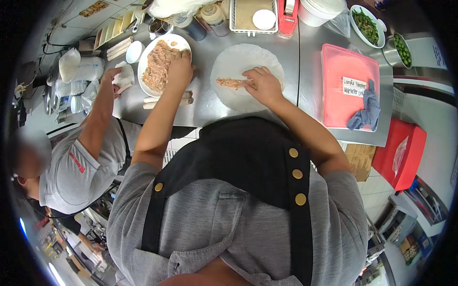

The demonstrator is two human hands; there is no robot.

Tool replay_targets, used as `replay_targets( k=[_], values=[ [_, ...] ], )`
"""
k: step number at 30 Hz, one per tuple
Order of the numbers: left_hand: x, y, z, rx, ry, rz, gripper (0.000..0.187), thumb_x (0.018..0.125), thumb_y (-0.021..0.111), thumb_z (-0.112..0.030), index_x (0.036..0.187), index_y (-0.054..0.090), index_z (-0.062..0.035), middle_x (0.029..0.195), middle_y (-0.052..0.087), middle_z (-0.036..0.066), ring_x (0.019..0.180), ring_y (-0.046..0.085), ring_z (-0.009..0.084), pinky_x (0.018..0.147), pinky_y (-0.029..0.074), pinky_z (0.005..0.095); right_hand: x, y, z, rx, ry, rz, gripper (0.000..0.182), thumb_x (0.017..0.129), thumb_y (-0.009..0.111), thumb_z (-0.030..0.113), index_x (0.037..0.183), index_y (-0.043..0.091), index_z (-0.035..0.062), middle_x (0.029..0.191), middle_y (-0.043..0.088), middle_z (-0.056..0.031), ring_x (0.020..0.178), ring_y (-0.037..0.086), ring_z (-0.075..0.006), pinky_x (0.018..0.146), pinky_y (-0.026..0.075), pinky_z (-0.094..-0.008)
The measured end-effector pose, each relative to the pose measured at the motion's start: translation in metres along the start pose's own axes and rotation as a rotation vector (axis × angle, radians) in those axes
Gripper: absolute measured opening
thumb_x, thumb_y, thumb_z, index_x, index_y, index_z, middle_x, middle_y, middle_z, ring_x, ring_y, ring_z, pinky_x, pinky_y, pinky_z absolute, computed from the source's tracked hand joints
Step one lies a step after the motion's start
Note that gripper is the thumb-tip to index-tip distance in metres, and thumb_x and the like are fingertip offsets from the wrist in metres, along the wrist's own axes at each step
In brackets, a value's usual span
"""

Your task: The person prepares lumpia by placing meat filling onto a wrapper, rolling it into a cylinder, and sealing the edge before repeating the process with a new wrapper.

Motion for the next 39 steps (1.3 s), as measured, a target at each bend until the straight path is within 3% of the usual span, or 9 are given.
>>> replay_targets(
  k=[9,16,19,21,22,28,33,37,39],
  values=[
    [-0.020,0.000,-0.016,0.000,-0.013,-0.188,0.034,0.092,0.056,-0.002,0.124,0.063,0.0032,0.119,0.066,0.017,0.113,0.061,0.0346,0.096,0.053,0.0428,-0.007,-0.014,-0.018,0.022,0.074,-0.041,0.029,0.085,0.076,0.018,0.113,0.071,0.0121,0.105,0.069,-0.0024,0.104,0.062,-0.0252,0.088,0.053,-0.0386],
    [-0.030,-0.022,-0.009,-0.209,-0.130,-0.220,0.027,0.092,0.069,-0.015,0.116,0.070,-0.0033,0.101,0.071,0.016,0.093,0.068,0.0312,0.084,0.055,0.0424,-0.009,-0.022,-0.026,0.031,0.085,-0.092,0.027,0.086,0.076,0.019,0.111,0.072,0.0118,0.104,0.070,-0.0028,0.103,0.063,-0.0253,0.087,0.053,-0.0384],
    [-0.035,-0.014,-0.032,-0.514,-0.243,0.018,0.025,0.093,0.072,-0.018,0.111,0.073,-0.0018,0.091,0.072,0.015,0.085,0.070,0.0274,0.080,0.055,0.0383,-0.014,-0.022,-0.038,0.034,0.107,-0.109,0.023,0.088,0.074,0.018,0.109,0.072,0.0108,0.101,0.070,-0.0044,0.101,0.064,-0.0259,0.087,0.053,-0.0391],
    [-0.032,0.002,-0.069,-0.997,-0.111,0.129,0.025,0.093,0.074,-0.017,0.112,0.075,-0.0010,0.090,0.073,0.015,0.085,0.071,0.0245,0.081,0.055,0.0338,-0.013,-0.023,-0.050,0.042,0.117,-0.139,0.020,0.090,0.072,0.015,0.109,0.074,0.0094,0.100,0.071,-0.0071,0.100,0.065,-0.0275,0.086,0.053,-0.0398],
    [-0.032,0.009,-0.085,-0.999,-0.041,0.203,0.029,0.093,0.072,-0.012,0.121,0.073,-0.0023,0.097,0.075,0.015,0.091,0.072,0.0249,0.084,0.055,0.0337,-0.014,-0.025,-0.053,0.035,0.125,-0.139,0.020,0.090,0.072,0.015,0.109,0.074,0.0094,0.100,0.071,-0.0071,0.100,0.065,-0.0275,0.086,0.053,-0.0398],
    [-0.024,0.001,-0.178,-0.851,0.363,0.231,0.023,0.093,0.069,-0.007,0.115,0.076,-0.0042,0.109,0.075,0.014,0.096,0.072,0.0322,0.088,0.055,0.0382,-0.029,-0.049,-0.095,0.122,0.391,-0.209,0.021,0.091,0.069,0.012,0.111,0.076,0.0084,0.105,0.073,-0.0097,0.099,0.064,-0.0300,0.088,0.053,-0.0408],
    [-0.022,0.014,-0.216,-0.547,0.527,0.282,0.013,0.084,0.075,-0.011,0.097,0.078,-0.0091,0.097,0.075,0.008,0.091,0.070,0.0302,0.082,0.054,0.0429,-0.036,-0.045,-0.067,0.040,0.019,-0.125,0.026,0.084,0.081,0.020,0.106,0.077,0.0091,0.104,0.073,-0.0055,0.100,0.062,-0.0283,0.088,0.052,-0.0394],
    [-0.027,0.013,-0.213,-0.405,0.640,0.107,0.010,0.082,0.076,-0.013,0.092,0.078,-0.0134,0.093,0.074,0.004,0.092,0.067,0.0254,0.076,0.053,0.0401,-0.034,-0.031,-0.057,0.053,-0.001,-0.073,0.032,0.076,0.087,0.025,0.103,0.078,0.0114,0.105,0.072,-0.0020,0.102,0.061,-0.0264,0.090,0.050,-0.0391],
    [-0.029,0.011,-0.201,-0.611,0.588,0.001,0.014,0.081,0.078,-0.015,0.095,0.078,-0.0163,0.089,0.072,0.003,0.093,0.063,0.0223,0.077,0.049,0.0366,-0.030,-0.019,-0.055,-0.047,0.021,-0.004,0.035,0.071,0.088,0.029,0.102,0.079,0.0143,0.111,0.071,0.0011,0.108,0.059,-0.0240,0.094,0.047,-0.0401]
  ],
)
Point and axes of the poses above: each hand's wrist, its own x-axis towards the middle knuckle, its own y-axis out of the palm, z = x × y, the point moved 9 cm from there along x, towards the middle knuckle
